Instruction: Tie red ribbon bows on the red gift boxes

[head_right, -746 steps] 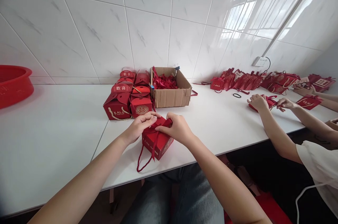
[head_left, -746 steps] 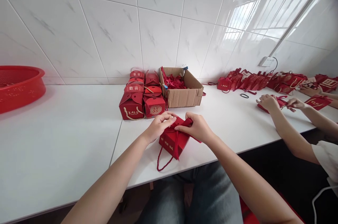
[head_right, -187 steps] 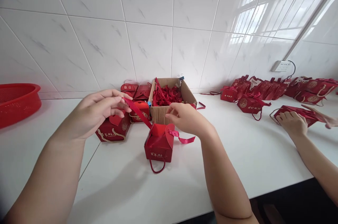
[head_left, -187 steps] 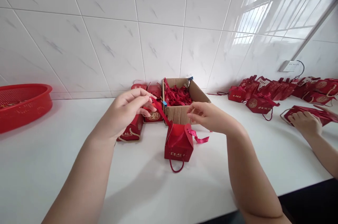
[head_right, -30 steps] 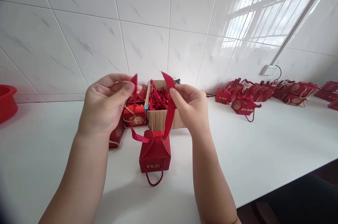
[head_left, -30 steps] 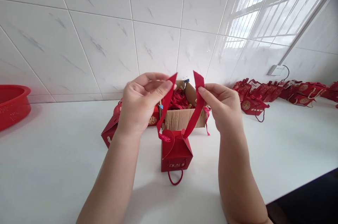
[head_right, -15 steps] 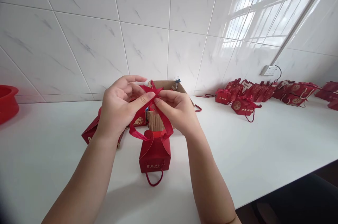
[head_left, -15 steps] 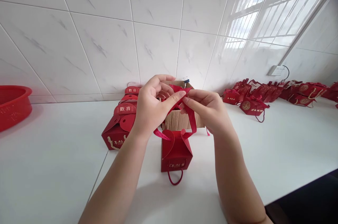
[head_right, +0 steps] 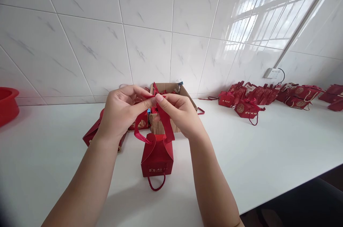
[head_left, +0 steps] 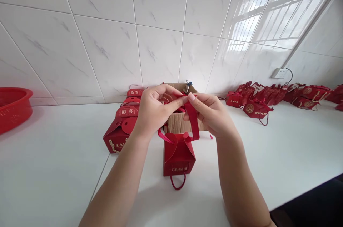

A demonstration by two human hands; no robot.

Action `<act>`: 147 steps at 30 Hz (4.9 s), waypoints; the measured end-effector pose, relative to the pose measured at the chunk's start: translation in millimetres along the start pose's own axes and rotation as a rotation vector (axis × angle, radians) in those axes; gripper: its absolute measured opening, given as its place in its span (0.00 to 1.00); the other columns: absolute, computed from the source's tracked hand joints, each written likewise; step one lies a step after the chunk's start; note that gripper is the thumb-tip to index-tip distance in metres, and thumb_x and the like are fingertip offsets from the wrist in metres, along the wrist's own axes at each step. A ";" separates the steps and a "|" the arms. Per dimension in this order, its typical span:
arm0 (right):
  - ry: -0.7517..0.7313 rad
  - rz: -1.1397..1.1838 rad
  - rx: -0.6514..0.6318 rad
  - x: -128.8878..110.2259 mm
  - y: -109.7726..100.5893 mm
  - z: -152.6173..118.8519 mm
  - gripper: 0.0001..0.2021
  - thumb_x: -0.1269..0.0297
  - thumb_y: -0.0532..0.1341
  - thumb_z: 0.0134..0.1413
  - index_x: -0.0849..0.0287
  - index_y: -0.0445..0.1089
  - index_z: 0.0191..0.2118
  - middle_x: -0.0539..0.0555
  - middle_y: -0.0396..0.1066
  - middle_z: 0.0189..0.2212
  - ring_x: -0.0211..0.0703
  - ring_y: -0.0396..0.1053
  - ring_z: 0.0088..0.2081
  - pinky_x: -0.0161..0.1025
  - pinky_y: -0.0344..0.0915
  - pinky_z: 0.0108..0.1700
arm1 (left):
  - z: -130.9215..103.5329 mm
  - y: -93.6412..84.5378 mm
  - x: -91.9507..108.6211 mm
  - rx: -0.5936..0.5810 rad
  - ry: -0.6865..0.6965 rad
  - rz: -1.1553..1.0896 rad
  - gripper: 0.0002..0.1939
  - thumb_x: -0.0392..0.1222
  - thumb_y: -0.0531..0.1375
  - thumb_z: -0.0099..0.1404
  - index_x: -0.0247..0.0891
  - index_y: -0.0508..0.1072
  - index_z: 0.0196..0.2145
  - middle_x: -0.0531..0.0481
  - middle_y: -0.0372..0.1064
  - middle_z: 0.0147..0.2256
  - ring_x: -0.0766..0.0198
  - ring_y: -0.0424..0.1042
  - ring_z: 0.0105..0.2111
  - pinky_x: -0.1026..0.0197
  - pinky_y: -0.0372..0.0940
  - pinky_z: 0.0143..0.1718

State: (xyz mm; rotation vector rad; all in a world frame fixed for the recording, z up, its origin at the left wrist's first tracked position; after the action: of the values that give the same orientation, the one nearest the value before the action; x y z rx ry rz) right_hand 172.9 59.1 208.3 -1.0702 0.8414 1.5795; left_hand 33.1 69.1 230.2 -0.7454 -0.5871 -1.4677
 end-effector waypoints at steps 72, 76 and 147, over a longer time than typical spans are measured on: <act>-0.126 -0.086 -0.189 5.8 -19.9 4.3 0.09 0.59 0.62 0.55 0.58 0.76 0.34 0.52 0.73 0.27 0.36 0.70 0.28 0.35 0.69 0.32 | -1.8 1.6 -22.1 -0.513 -0.351 0.104 0.15 0.49 0.55 0.64 0.37 0.72 0.26 0.51 0.67 0.26 0.65 0.66 0.29 0.61 0.62 0.32; -0.125 -0.451 -0.144 2.9 -21.3 -0.8 0.09 0.60 0.61 0.55 0.58 0.76 0.35 0.52 0.74 0.28 0.38 0.70 0.30 0.36 0.67 0.32 | -2.0 0.7 -21.2 -0.478 -0.332 0.215 0.16 0.47 0.54 0.63 0.38 0.68 0.21 0.52 0.63 0.24 0.66 0.64 0.28 0.62 0.60 0.31; 0.346 0.087 0.742 155.5 -130.5 -163.6 0.13 0.55 0.69 0.40 0.60 0.70 0.25 0.52 0.67 0.23 0.38 0.63 0.25 0.36 0.62 0.27 | -124.6 -160.4 -90.1 -0.006 -0.415 0.881 0.07 0.39 0.56 0.50 0.47 0.74 0.22 0.59 0.64 0.14 0.69 0.51 0.13 0.61 0.44 0.23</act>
State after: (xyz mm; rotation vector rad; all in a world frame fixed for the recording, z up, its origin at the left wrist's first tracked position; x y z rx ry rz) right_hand 321.3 -1.6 2.7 -0.7614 1.5690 1.0022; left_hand -141.2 41.8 95.2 -1.1382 -0.4643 -0.5023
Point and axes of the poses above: each hand's wrist, its own z-axis towards the middle knuckle, its own y-axis out of the palm, x = y × z, the point moved 5 cm from there along z, towards the middle knuckle
